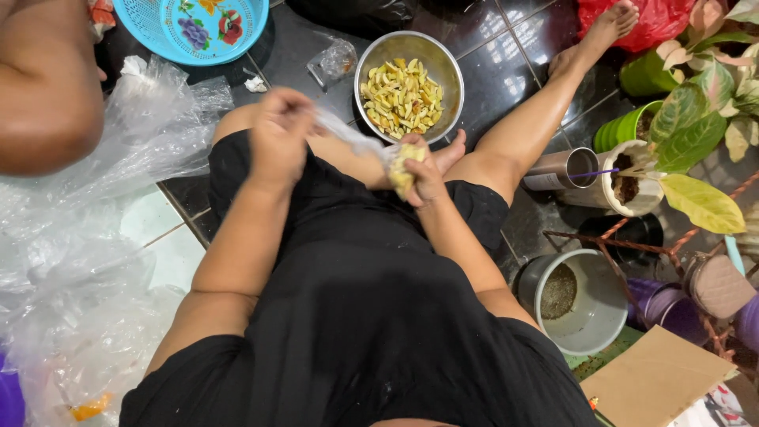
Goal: Manually filling small plastic bags with sliced food items from a metal bowl while sitting on the floor.
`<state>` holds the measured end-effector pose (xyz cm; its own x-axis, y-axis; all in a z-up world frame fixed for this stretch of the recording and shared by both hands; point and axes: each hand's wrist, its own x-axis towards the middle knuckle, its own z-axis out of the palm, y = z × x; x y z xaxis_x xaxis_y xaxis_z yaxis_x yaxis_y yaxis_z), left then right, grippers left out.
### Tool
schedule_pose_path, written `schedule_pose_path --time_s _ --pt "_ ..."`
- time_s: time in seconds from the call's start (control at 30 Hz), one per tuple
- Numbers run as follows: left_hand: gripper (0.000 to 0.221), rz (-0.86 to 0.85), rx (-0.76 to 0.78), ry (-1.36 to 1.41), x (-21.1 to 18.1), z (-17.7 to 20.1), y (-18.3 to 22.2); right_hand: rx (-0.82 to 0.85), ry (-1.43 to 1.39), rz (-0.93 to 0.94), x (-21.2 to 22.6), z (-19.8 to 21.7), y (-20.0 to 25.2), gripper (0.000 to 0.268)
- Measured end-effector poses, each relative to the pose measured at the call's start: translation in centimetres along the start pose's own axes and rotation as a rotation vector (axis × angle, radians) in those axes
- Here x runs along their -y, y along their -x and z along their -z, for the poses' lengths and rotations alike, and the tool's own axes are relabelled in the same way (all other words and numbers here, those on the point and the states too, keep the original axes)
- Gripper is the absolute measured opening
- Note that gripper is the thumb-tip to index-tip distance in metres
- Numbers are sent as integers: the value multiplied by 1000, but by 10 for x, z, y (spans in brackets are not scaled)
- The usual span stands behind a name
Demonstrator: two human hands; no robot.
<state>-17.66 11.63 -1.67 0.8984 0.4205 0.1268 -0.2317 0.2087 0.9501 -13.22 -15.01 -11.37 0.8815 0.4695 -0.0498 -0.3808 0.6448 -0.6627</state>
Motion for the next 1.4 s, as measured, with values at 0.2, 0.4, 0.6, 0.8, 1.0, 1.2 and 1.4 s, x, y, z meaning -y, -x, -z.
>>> schedule_pose_path --time_s 0.2,0.4,0.6,0.8,1.0,1.2,1.4 --pt "27 -75 -85 -60 -10 34 -25 -185 16 106 22 40 -2 58" --pt "39 -84 38 -394 42 16 -18 -70 418 169 107 17 -13 58" --pt "40 -216 176 -669 63 -37 -25 14 1603 300 175 -33 -35 55" --pt "50 -298 401 -695 98 -104 -50 93 1902 209 181 -51 -65 53" --pt "59 -63 519 -411 120 -144 -69 217 1872 217 167 -35 -87 50" --pt "23 -132 377 -284 119 -158 -81 233 1817 204 166 -36 -95 45" --pt "6 -250 307 -306 113 -162 -98 265 1841 225 166 -30 -109 48"
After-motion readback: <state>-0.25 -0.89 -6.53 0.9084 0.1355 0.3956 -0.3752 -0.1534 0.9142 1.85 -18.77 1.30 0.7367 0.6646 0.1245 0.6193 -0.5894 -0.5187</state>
